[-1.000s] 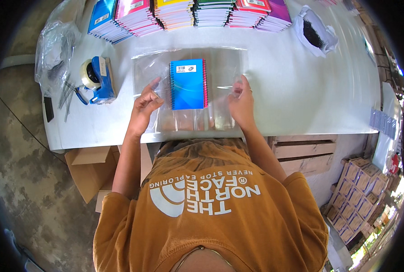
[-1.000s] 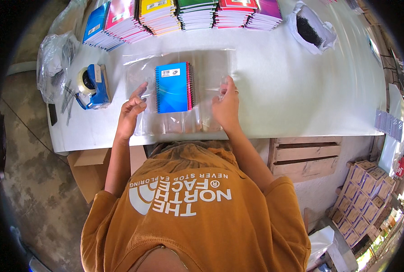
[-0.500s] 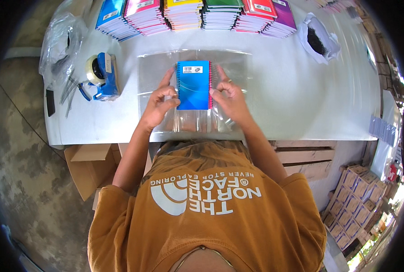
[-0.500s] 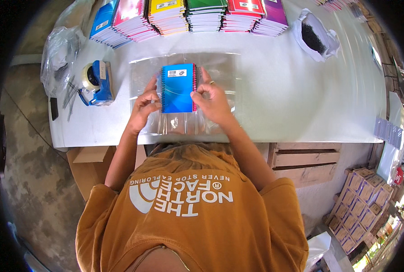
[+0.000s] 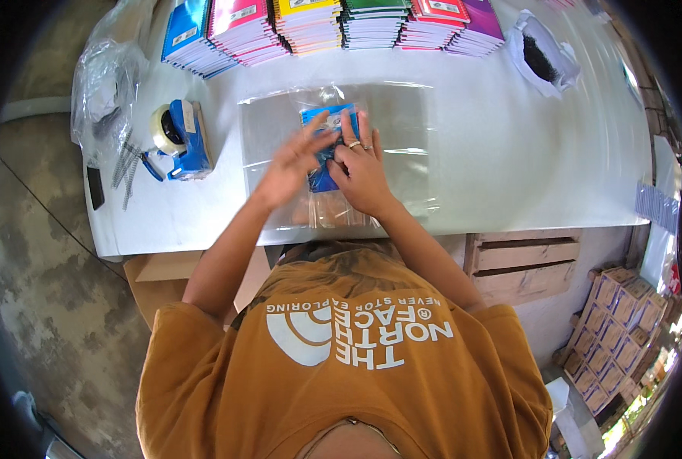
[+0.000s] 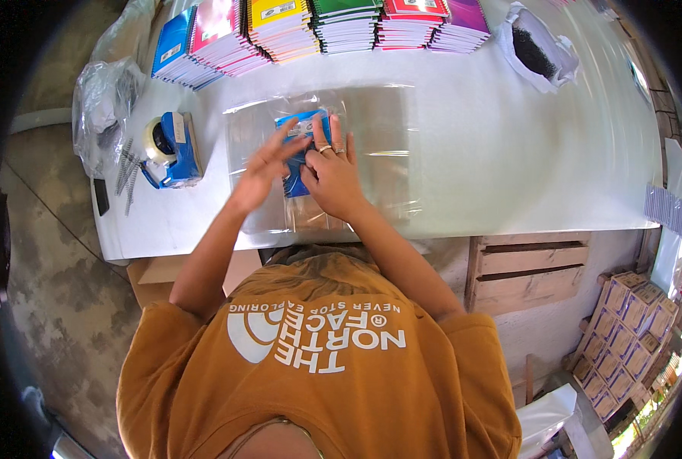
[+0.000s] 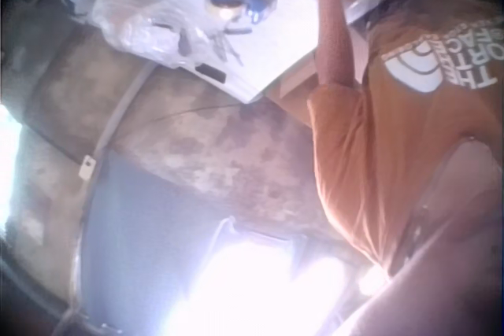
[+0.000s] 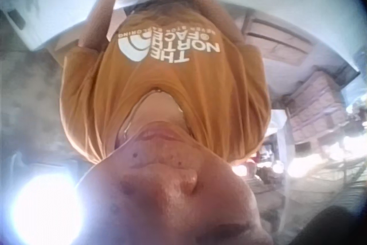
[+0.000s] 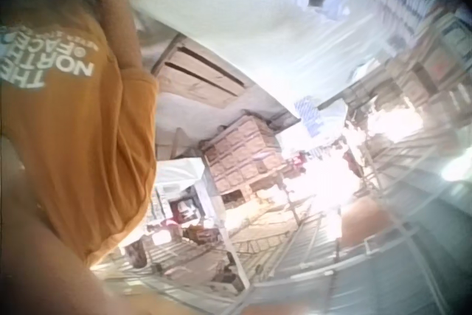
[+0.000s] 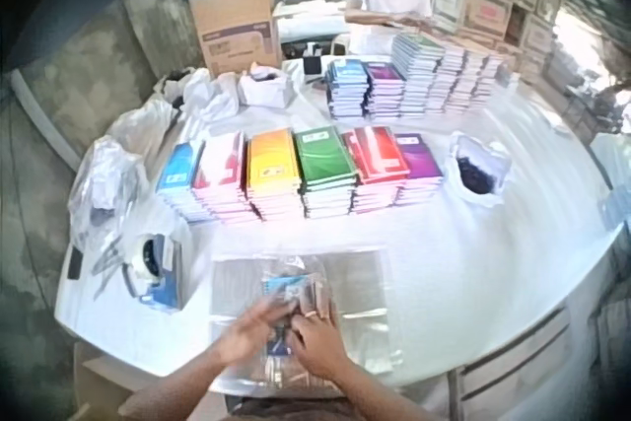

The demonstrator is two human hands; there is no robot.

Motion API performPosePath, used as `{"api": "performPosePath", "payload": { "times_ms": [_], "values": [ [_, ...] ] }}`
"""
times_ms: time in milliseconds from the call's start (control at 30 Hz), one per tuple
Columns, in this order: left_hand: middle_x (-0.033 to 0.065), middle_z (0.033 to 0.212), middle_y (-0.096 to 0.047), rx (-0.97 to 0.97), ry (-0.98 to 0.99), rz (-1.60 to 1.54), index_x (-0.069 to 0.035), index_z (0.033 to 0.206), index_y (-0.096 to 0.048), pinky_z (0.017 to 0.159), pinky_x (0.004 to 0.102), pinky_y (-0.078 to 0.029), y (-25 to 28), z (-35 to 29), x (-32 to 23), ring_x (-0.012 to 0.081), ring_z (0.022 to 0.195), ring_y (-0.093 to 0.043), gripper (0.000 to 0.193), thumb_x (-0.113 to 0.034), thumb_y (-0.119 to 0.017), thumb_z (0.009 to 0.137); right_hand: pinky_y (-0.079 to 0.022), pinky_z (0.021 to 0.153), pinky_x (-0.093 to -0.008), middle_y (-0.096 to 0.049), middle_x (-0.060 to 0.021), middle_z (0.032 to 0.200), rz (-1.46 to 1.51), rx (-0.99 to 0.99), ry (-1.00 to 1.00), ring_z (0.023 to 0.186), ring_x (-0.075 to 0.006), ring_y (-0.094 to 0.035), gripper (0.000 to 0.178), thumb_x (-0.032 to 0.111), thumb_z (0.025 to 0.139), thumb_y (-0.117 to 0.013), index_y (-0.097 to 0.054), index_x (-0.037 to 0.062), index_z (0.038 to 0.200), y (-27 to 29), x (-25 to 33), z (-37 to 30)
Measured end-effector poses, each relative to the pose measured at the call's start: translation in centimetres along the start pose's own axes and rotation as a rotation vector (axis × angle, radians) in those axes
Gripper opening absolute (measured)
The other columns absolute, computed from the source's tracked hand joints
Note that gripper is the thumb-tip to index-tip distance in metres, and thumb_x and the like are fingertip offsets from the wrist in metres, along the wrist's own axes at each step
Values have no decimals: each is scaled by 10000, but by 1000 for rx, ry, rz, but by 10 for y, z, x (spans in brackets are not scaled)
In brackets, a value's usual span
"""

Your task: The person places stacks of colorful notebooks into plastic sleeves and seals them using adhesive tape.

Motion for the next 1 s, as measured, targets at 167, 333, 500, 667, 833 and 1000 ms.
{"api": "performPosePath", "payload": {
  "times_ms": [167, 333, 500, 667, 833, 1000],
  "values": [
    [150, 1213, -553, -206, -119, 1230, -75, 1210, -547, 931, 437, -360, 43, 93, -47, 286, 1046, -544, 499, -361, -623, 808, -91, 1049, -627, -319, -132, 1447, -127, 51, 5, 1391, -332, -133, 171, 195, 836, -542, -547, 58, 734, 3, 6, 2],
    [135, 1022, -634, -451, -523, 873, -201, 944, -685, 830, 418, -450, 10, 90, -106, 270, 950, -594, 271, -403, -631, 770, -102, 1040, -642, -326, -133, 1443, -189, 70, -15, 1385, -337, -154, 164, 189, 832, -536, -547, 57, 735, 4, 4, 3],
    [155, 1004, -624, -243, -225, 1084, -70, 988, -649, 829, 420, -457, -5, 78, -77, 295, 937, -597, 269, -276, -581, 829, -105, 1032, -654, -308, -134, 1452, -135, 19, -13, 1384, -347, -147, 155, 173, 817, -535, -535, 52, 719, 3, 5, 1],
    [154, 1238, -536, -524, -535, 1061, -29, 1174, -558, 932, 443, -395, 16, 13, -71, 315, 1142, -504, 341, -206, -495, 890, -72, 1039, -645, -277, -132, 1467, -80, 74, -53, 1383, -364, -136, 166, 176, 819, -529, -522, 43, 720, 0, 4, 2],
    [103, 1495, -197, -338, -251, 1410, -44, 1375, -346, 1065, 582, -113, -24, -12, -11, 317, 1391, -115, 489, -228, -427, 929, -7, 1053, -620, -253, -179, 1464, 103, 155, -42, 1373, -417, -101, 188, 190, 835, -519, -515, 24, 746, 1, 0, 5],
    [102, 1481, -237, -295, -272, 1354, -53, 1385, -337, 1065, 588, -83, -25, -10, -11, 327, 1385, -136, 522, -221, -442, 902, 2, 1053, -625, -241, -220, 1452, 12, 331, 129, 1375, -415, -71, 211, 197, 841, -511, -518, 12, 739, -7, 10, 20]
  ]
}}
Point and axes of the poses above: each hand's wrist, its own z-axis towards the middle knuckle, its own y-axis out of the back of the hand, x = y × z, the point moved 7 cm from there along z, towards the middle knuckle
